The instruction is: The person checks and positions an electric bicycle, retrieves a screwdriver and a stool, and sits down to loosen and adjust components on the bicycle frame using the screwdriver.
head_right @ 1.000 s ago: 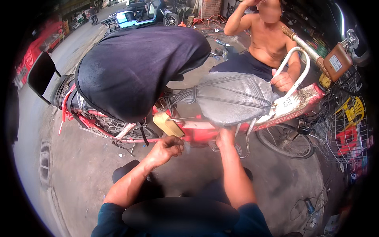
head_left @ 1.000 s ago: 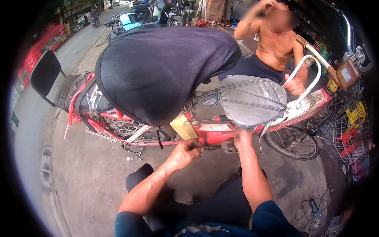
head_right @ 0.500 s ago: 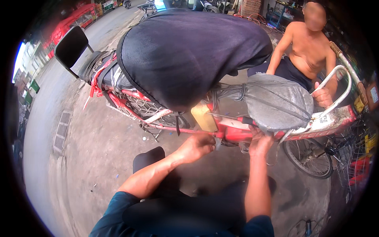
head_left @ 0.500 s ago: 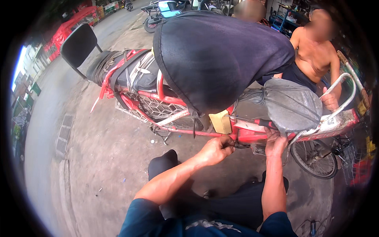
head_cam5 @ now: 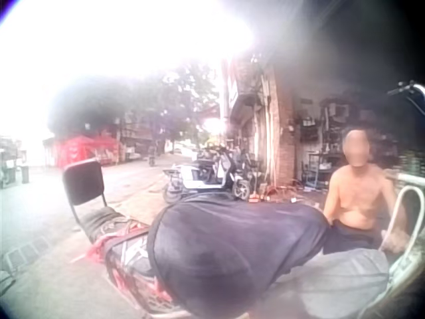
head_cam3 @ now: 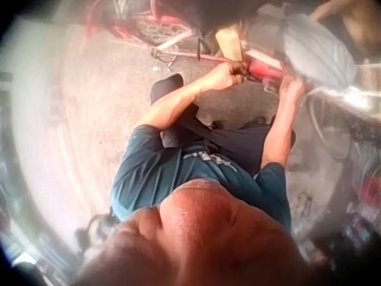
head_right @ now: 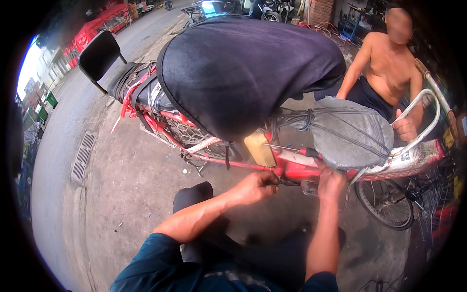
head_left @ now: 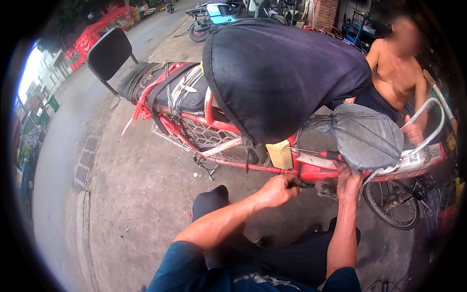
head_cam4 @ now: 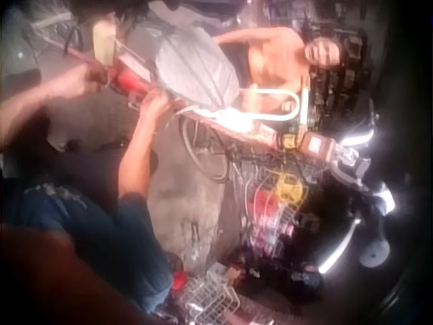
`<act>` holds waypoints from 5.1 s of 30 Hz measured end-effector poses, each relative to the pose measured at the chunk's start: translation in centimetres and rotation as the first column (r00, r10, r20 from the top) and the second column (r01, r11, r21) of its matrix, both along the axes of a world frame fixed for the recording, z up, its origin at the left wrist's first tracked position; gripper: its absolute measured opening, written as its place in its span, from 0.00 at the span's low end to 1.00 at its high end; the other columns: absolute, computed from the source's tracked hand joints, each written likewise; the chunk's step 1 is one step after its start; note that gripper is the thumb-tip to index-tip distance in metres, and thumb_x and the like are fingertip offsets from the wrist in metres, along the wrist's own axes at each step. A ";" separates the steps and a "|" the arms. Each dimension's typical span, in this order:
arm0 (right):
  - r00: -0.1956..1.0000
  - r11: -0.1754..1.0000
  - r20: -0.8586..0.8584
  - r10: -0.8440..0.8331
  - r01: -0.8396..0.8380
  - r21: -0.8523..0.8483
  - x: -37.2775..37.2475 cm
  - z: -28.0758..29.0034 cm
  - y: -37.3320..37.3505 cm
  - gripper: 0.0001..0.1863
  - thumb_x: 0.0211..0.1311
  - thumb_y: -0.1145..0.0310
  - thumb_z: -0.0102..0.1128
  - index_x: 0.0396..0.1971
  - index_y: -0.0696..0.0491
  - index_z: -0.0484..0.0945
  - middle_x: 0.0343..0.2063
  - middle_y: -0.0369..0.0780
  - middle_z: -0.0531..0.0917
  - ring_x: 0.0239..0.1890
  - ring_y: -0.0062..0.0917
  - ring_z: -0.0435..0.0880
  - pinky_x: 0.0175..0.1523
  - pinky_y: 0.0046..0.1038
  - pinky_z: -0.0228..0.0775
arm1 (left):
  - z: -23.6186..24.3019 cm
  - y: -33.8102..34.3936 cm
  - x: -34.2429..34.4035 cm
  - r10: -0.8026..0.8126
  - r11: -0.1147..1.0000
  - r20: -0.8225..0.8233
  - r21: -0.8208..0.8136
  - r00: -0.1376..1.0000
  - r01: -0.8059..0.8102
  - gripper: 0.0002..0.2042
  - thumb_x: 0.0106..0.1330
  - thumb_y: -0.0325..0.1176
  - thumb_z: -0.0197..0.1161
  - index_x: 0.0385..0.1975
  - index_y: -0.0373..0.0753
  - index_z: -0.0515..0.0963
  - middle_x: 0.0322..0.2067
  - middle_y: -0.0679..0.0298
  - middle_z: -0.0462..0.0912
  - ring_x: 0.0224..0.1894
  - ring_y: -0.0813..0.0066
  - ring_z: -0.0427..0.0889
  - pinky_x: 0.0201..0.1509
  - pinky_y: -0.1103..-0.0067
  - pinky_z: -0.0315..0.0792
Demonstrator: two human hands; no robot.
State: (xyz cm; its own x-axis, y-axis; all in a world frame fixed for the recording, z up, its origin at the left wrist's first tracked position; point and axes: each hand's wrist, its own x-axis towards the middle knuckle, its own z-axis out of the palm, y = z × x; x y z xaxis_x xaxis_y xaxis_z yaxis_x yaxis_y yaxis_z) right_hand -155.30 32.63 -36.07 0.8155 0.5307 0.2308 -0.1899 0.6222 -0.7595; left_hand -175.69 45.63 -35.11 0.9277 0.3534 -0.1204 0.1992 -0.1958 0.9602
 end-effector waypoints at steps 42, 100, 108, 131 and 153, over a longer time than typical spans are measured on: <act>0.955 0.940 -0.062 -0.290 0.272 -0.206 0.0 -0.5 1.7 0.18 0.62 0.70 0.50 0.52 0.55 0.64 0.45 0.40 0.73 0.44 0.31 0.75 0.42 0.33 0.76 | -1.2 -0.3 5.6 0.340 0.701 0.094 -0.688 0.936 -0.186 0.16 0.64 0.40 0.55 0.40 0.32 0.72 0.31 0.57 0.78 0.31 0.68 0.78 0.34 0.74 0.73; 0.956 0.999 -0.289 0.041 -0.042 0.001 0.7 0.3 0.1 0.19 0.58 0.68 0.56 0.49 0.54 0.68 0.43 0.39 0.76 0.44 0.29 0.75 0.53 0.38 0.69 | -1.0 0.1 10.1 0.589 0.393 0.160 -0.913 0.792 -0.109 0.11 0.65 0.36 0.54 0.34 0.33 0.71 0.28 0.56 0.78 0.26 0.69 0.76 0.28 0.74 0.73; 0.989 0.996 -0.134 -0.056 0.065 0.066 0.8 -0.2 1.0 0.25 0.56 0.66 0.59 0.54 0.54 0.64 0.51 0.40 0.72 0.53 0.32 0.71 0.62 0.42 0.59 | -1.2 0.1 10.0 0.560 0.400 0.199 -0.915 0.804 -0.052 0.11 0.67 0.37 0.52 0.36 0.34 0.70 0.29 0.56 0.77 0.28 0.67 0.76 0.32 0.71 0.74; 0.966 0.985 -0.236 -0.110 0.074 -0.153 0.1 0.3 0.2 0.19 0.55 0.72 0.57 0.48 0.53 0.69 0.44 0.38 0.77 0.47 0.29 0.74 0.54 0.35 0.65 | -1.0 0.7 9.5 0.517 0.400 0.089 -0.904 0.851 -0.148 0.14 0.68 0.41 0.48 0.40 0.34 0.67 0.36 0.51 0.77 0.34 0.61 0.75 0.41 0.66 0.71; 0.936 0.991 -0.353 -0.009 0.055 0.120 0.1 0.5 -0.2 0.21 0.59 0.67 0.52 0.53 0.53 0.65 0.50 0.39 0.73 0.51 0.31 0.75 0.54 0.38 0.70 | -2.0 0.6 9.7 0.575 0.385 0.118 -0.912 0.809 -0.140 0.16 0.69 0.43 0.49 0.37 0.34 0.69 0.30 0.55 0.78 0.30 0.66 0.77 0.35 0.71 0.73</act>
